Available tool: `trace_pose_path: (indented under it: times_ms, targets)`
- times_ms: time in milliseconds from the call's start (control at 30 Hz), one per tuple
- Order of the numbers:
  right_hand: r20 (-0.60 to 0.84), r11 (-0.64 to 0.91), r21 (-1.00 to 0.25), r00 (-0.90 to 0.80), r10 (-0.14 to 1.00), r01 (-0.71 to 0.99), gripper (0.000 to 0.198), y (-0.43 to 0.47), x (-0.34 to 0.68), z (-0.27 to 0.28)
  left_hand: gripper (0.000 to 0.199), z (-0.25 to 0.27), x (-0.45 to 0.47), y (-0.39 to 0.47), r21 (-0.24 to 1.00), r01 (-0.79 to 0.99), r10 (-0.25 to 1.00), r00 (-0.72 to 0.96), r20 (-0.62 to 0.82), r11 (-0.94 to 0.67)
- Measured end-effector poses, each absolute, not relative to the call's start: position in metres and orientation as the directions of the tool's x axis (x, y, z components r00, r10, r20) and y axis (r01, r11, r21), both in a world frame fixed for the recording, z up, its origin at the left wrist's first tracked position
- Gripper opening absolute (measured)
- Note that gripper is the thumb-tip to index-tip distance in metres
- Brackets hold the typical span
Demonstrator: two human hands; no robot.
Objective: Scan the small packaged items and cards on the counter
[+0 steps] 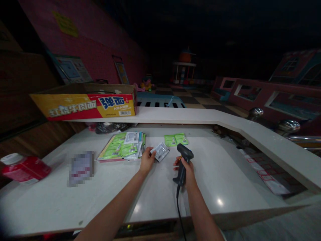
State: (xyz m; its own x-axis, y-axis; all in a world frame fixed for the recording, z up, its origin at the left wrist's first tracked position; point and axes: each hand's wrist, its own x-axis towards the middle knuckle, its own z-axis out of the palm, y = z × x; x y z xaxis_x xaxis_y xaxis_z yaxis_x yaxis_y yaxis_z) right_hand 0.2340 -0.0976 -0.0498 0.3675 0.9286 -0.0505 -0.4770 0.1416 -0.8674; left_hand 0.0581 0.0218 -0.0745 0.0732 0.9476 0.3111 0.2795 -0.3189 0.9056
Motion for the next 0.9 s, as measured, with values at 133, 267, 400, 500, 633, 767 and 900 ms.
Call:
trace_pose_path:
  times_ms: [133,267,400,500,633,767,900]
  targets:
    - [-0.094,0.124,-0.842,0.369,0.925,-0.525,0.043,-0.092,0.239,-0.054,0.028,-0.080,0.072,0.032,0.990,-0.044,0.990,0.050,0.133,-0.131]
    - [-0.121,0.119,-0.829,0.383,0.916,-0.546,0.043,-0.088,0.243,-0.057,0.024,-0.075,0.105,0.049,0.964,-0.265,0.998,0.069,0.012,0.007]
    - [-0.124,0.123,-0.822,0.385,0.914,-0.556,0.041,-0.087,0.243,-0.056,0.021,-0.064,0.143,0.067,0.962,-0.266,0.998,-0.002,-0.057,0.054]
    - [-0.120,0.118,-0.834,0.385,0.915,-0.539,0.041,-0.087,0.242,-0.055,0.022,-0.061,0.163,0.077,0.977,-0.200,0.994,-0.062,-0.084,0.070]
    - [-0.126,0.117,-0.841,0.402,0.907,-0.528,0.041,-0.087,0.242,-0.054,0.017,-0.063,0.161,0.081,0.990,0.131,0.999,-0.033,-0.041,0.045]
    - [-0.128,0.122,-0.835,0.404,0.906,-0.537,0.041,-0.086,0.242,-0.054,0.019,-0.064,0.144,0.076,0.805,0.553,0.972,0.041,0.231,-0.215]
    - [-0.127,0.114,-0.844,0.402,0.907,-0.525,0.041,-0.087,0.242,-0.052,0.035,-0.065,0.138,0.067,0.600,0.696,0.902,0.171,0.396,-0.395]
